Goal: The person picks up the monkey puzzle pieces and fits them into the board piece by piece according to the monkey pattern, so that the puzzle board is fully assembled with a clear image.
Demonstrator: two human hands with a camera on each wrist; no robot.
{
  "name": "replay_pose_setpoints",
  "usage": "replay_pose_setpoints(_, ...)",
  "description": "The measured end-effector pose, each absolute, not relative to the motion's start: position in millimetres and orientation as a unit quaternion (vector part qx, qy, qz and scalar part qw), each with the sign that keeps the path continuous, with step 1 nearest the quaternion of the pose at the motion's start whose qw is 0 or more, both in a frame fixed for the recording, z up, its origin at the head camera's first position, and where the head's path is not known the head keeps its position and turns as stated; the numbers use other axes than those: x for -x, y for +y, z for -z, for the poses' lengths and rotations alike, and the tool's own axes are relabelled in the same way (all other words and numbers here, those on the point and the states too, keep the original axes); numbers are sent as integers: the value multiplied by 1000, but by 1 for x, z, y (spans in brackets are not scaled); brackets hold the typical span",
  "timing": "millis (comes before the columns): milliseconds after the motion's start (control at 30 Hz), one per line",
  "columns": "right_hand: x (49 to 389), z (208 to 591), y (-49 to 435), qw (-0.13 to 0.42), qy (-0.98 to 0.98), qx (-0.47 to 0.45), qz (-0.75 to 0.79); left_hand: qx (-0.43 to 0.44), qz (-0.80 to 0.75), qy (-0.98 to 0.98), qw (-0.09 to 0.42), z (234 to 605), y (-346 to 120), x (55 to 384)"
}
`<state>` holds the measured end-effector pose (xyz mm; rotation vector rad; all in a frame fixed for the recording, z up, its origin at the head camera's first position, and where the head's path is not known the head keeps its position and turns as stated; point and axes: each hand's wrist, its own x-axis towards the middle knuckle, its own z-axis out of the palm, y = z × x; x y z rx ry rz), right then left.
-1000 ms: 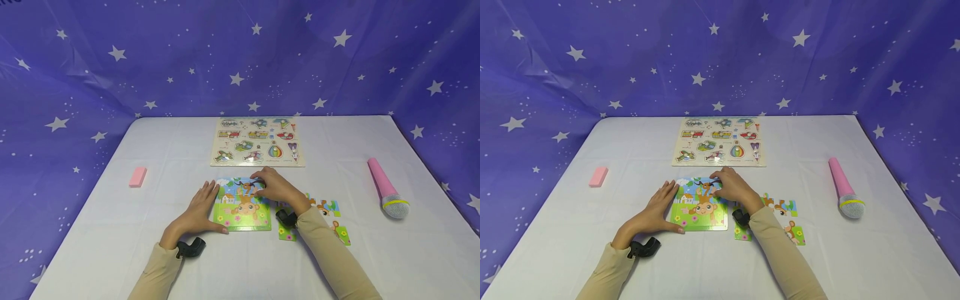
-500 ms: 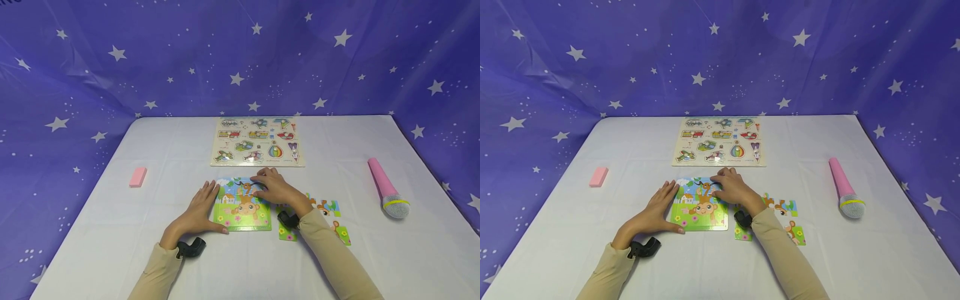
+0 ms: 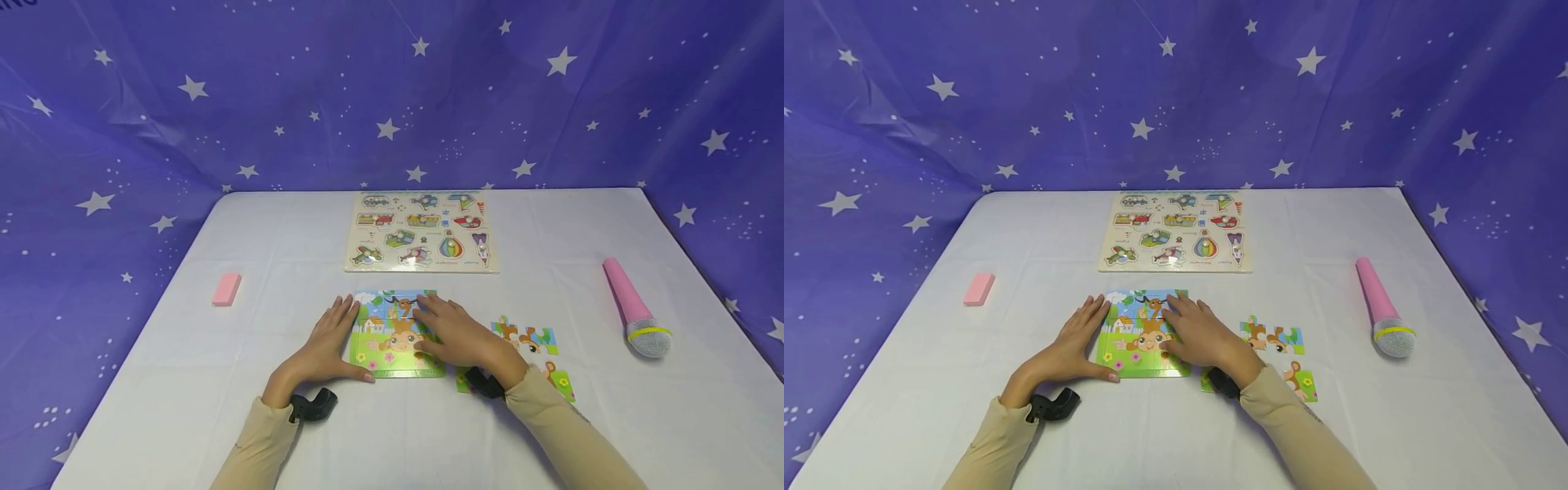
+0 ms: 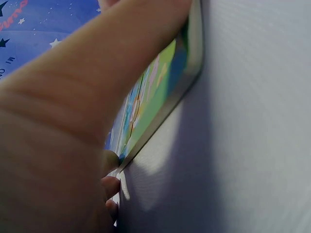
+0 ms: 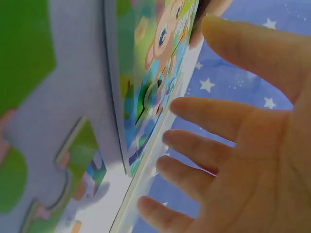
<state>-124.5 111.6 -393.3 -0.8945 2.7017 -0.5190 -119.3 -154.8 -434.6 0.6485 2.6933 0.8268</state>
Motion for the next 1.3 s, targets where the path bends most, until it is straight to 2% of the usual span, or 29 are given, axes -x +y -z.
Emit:
replay_pose_setpoints(167, 118, 393, 114, 152, 925, 306, 166, -223, -283, 924, 124, 434, -154, 119)
replay_pose_setpoints(533, 118, 392, 115, 162, 926, 299, 164, -228, -284, 924, 120, 435, -154, 119)
replay_pose_setpoints(1300, 118, 394, 112, 132, 934, 302, 137, -228, -285, 923, 117, 435, -154, 119)
